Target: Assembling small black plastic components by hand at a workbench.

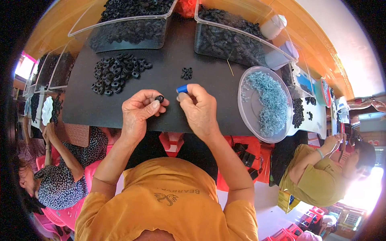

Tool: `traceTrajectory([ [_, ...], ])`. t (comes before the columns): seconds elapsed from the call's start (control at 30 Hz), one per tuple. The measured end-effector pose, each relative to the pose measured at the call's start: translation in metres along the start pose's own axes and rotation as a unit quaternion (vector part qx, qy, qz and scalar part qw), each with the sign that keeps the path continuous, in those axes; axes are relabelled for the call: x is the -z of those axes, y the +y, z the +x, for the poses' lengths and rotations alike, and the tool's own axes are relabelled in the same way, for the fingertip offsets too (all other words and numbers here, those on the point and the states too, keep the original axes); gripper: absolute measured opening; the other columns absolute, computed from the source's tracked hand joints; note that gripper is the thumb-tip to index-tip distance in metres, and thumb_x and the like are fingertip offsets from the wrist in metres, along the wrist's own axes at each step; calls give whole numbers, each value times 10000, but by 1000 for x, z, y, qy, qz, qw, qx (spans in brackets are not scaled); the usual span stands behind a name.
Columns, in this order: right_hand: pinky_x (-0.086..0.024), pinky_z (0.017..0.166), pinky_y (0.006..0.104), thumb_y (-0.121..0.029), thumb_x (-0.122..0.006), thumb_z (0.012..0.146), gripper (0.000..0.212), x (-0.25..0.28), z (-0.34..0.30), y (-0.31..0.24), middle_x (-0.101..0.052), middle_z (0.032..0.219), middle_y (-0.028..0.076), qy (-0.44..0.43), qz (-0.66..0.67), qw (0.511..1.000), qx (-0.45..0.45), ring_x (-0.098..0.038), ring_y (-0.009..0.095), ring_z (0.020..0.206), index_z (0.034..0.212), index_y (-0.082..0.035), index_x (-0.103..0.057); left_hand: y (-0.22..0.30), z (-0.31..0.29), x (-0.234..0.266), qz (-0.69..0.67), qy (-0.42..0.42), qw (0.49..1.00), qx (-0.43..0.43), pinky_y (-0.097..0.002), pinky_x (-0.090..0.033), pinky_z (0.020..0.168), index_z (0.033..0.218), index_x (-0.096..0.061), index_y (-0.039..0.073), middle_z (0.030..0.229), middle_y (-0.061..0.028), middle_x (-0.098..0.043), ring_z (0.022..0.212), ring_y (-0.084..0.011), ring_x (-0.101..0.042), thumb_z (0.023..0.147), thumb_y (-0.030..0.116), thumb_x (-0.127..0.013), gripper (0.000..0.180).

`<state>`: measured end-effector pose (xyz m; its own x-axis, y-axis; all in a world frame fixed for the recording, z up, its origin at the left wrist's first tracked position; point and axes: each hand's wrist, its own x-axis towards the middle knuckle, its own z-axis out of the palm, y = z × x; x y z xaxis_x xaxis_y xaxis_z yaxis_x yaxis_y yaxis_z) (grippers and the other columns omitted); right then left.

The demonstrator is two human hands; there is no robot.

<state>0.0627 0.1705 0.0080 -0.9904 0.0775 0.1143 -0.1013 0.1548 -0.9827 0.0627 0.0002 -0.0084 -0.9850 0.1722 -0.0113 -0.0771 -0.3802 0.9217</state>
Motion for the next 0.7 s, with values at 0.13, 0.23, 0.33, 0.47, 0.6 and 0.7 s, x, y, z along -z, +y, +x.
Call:
traceTrajectory([
  [0.13, -465, 624, 231, 4, -598, 849, 98, -24, -8, 3, -614, 812, 42, 26, 79, 996, 23, -560, 70, 684, 944, 17, -579, 2, 1, -11, -30, 1, 999, 24, -216, -489, 654, 1020, -616, -21, 859, -72, -671, 727, -109, -618, 866, 34, -626, 163],
  [0.23, -470, 611, 270, 58, -601, 815, 124, -30, -10, 8, -549, 869, 99, 75, 30, 992, 101, -561, 145, 686, 926, 9, -573, 1, 2, -13, -84, -9, 996, 30, -223, -492, 653, 1009, -613, -34, 856, -71, -664, 746, -122, -627, 864, 17, -619, 154],
  [0.33, -465, 620, 299, 65, -624, 783, 152, -27, -13, 8, -570, 861, 100, 90, -49, 979, 175, -560, 186, 735, 911, -1, -576, 0, 0, -13, -120, -4, 992, 38, -227, -494, 654, 1001, -611, -46, 848, -68, -655, 741, -127, -624, 861, 5, -615, 149],
  [0.47, -454, 628, 325, 68, -647, 745, 179, -18, -14, 7, -582, 851, 96, 81, -124, 960, 239, -545, 237, 755, 891, -14, -584, -3, -2, -13, -100, -6, 995, 27, -220, -488, 653, 991, -614, -49, 843, -68, -647, 727, -120, -610, 858, 3, -619, 143],
  [0.6, -444, 637, 352, 69, -656, 706, 202, -10, -11, 0, -584, 840, 93, 49, -194, 934, 296, -529, 268, 746, 877, -18, -591, -4, -4, -15, -78, -1, 997, 11, -215, -481, 652, 972, -622, -48, 832, -67, -645, 715, -113, -601, 847, -7, -629, 132],
  [0.7, -442, 632, 362, 71, -655, 692, 210, -5, -11, -3, -576, 830, 95, 29, -228, 920, 316, -520, 273, 739, 870, -16, -589, -4, -5, -15, -66, -3, 998, 15, -212, -479, 649, 966, -624, -50, 826, -65, -646, 712, -111, -601, 842, -13, -633, 129],
])
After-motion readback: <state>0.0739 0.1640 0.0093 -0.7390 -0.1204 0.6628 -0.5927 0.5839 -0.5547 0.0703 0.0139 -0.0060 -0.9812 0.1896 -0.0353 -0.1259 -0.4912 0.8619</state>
